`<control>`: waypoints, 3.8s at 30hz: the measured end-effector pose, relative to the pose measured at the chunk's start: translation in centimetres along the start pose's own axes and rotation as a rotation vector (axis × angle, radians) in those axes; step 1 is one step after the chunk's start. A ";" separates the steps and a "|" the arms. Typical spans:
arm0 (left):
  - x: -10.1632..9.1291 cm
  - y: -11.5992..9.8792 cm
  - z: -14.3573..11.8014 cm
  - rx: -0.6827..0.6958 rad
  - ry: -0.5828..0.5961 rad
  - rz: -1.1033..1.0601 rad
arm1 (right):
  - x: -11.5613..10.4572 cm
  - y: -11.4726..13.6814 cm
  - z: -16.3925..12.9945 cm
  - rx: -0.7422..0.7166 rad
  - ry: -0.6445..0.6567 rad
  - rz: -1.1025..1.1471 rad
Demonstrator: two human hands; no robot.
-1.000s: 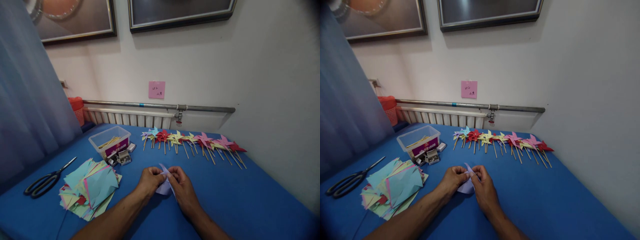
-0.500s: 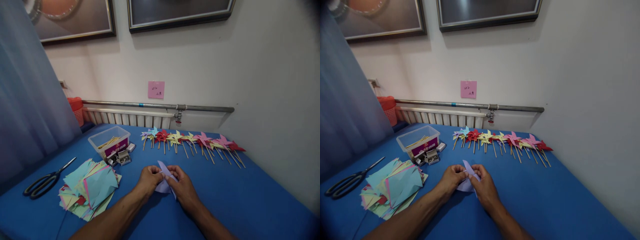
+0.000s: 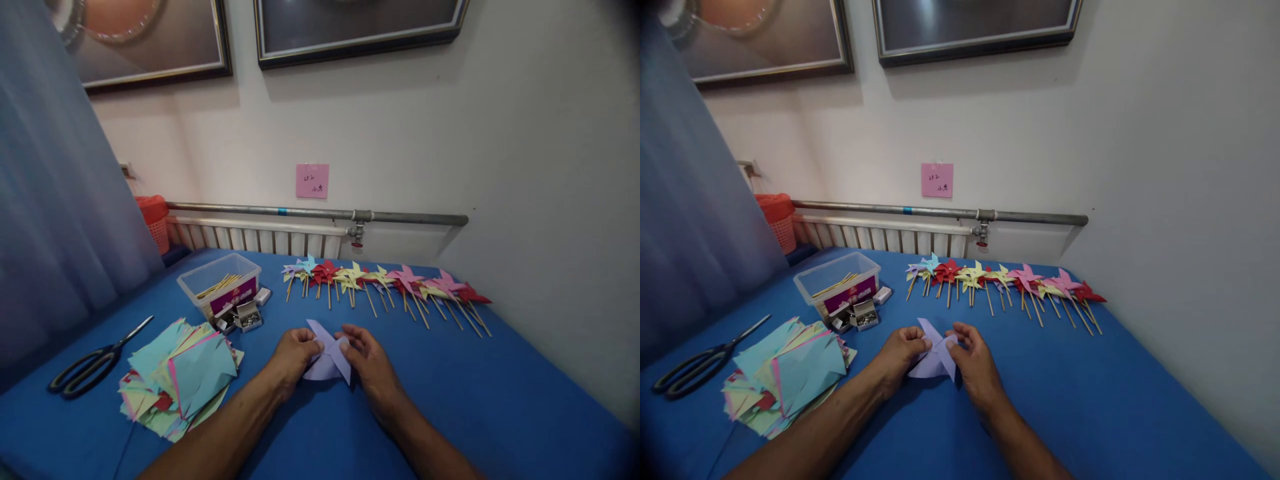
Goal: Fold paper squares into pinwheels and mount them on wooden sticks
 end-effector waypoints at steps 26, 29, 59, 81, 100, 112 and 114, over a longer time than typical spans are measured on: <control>-0.7 -0.2 0.1 0.015 -0.009 0.070 | 2.2 3.4 -1.9 -0.137 0.364 -0.592; -0.1 -0.2 0.2 0.044 0.021 0.104 | 2.0 3.0 -1.6 -0.149 0.321 -0.534; 2.0 0.8 -0.5 -0.043 0.167 0.005 | 1.4 1.1 -1.1 -0.014 0.195 -0.261; 1.9 0.7 -0.5 -0.043 0.136 0.044 | 1.0 1.1 -1.0 0.003 0.171 -0.330; 0.3 1.3 -0.2 0.087 -0.131 -0.282 | 3.7 2.1 -3.1 -0.269 0.129 -0.897; 1.7 0.5 -0.3 0.140 -0.057 -0.237 | 2.7 2.7 -2.4 -0.222 0.043 -0.689; 1.6 0.4 -0.4 0.154 -0.075 -0.200 | 2.2 2.3 -2.0 -0.188 0.009 -0.613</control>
Point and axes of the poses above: each hand's wrist, its own z-axis towards the middle knuckle, its own x-axis out of the palm, y = z × x, the point moved 7 cm from there along z, towards the middle knuckle, and after that the axes turned 15 degrees about y, right-handed, at the moved point
